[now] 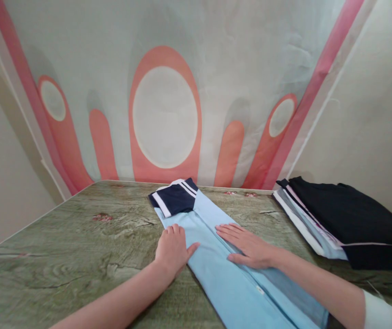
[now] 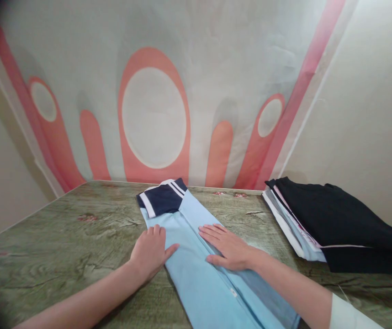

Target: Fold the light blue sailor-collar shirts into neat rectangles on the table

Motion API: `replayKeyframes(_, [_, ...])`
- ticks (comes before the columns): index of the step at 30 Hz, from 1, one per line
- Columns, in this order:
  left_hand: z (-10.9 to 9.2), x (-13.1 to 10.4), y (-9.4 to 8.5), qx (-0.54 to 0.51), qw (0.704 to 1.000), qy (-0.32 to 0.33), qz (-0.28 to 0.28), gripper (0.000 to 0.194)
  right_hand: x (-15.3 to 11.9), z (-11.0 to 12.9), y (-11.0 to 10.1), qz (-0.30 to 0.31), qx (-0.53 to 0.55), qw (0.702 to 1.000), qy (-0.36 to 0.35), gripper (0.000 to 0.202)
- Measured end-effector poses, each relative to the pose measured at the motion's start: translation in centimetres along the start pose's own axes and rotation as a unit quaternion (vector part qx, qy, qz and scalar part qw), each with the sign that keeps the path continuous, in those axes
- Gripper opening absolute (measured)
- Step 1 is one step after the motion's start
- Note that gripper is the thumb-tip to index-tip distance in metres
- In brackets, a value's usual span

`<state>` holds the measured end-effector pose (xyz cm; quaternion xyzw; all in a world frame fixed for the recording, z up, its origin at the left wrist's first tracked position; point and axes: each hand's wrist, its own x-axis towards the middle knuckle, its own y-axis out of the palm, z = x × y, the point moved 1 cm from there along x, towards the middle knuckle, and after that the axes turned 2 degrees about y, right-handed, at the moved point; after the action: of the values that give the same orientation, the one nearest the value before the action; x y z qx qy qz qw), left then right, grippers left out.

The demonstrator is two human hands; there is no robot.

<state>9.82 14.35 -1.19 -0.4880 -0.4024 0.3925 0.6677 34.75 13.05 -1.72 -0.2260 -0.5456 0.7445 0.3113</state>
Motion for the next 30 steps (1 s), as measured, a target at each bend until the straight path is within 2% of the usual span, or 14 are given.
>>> replayKeyframes(3, [-1.3,-1.8,-1.3,-0.001,0.999,-0.012,0.031,0.061,-0.4,-0.9,-1.0,0.012,-0.002,1.000,-0.016,0.062])
replayKeyframes(5, [-1.0,-1.6,-2.3,-0.030,0.997,-0.014,0.067,0.062,-0.6,-1.5,-1.7,0.012,0.002,1.000,-0.013,0.062])
replayKeyframes(8, [1.6,1.5,-3.5,-0.078,0.992,-0.010,0.103,0.057,-1.0,-2.2,-2.4,0.004,0.013,1.000,0.003,0.062])
replayKeyframes(11, [5.9,7.0,-3.6,-0.099,0.995,-0.012,0.020,0.044,-2.2,-2.5,-2.4,-0.017,0.003,0.999,0.051,0.050])
replayKeyframes(12, [7.4,9.0,-3.2,-0.116,0.993,-0.027,-0.002,0.039,-2.8,-2.6,-2.3,-0.031,-0.003,0.997,0.076,0.045])
replayKeyframes(15, [11.0,14.1,-0.9,-0.141,0.986,-0.090,0.011,0.026,-5.2,-3.4,-1.7,-0.076,-0.005,0.986,0.151,0.036])
replayKeyframes(18, [12.9,17.3,1.8,-0.152,0.980,-0.124,0.013,0.025,-7.8,-5.0,-1.2,-0.104,0.017,0.970,0.219,0.028])
replayKeyframes(21, [13.4,18.7,4.0,-0.168,0.975,-0.143,0.004,0.032,-9.8,-6.7,-1.3,-0.129,0.046,0.946,0.296,0.021])
replayKeyframes(24, [13.6,19.3,5.3,-0.187,0.972,-0.143,-0.015,0.037,-10.9,-7.5,-2.0,-0.144,0.069,0.925,0.344,0.018])
replayKeyframes(30, [14.7,20.0,7.2,-0.260,0.959,-0.104,-0.040,0.041,-12.5,-8.3,-2.8,-0.105,0.076,0.910,0.394,0.015])
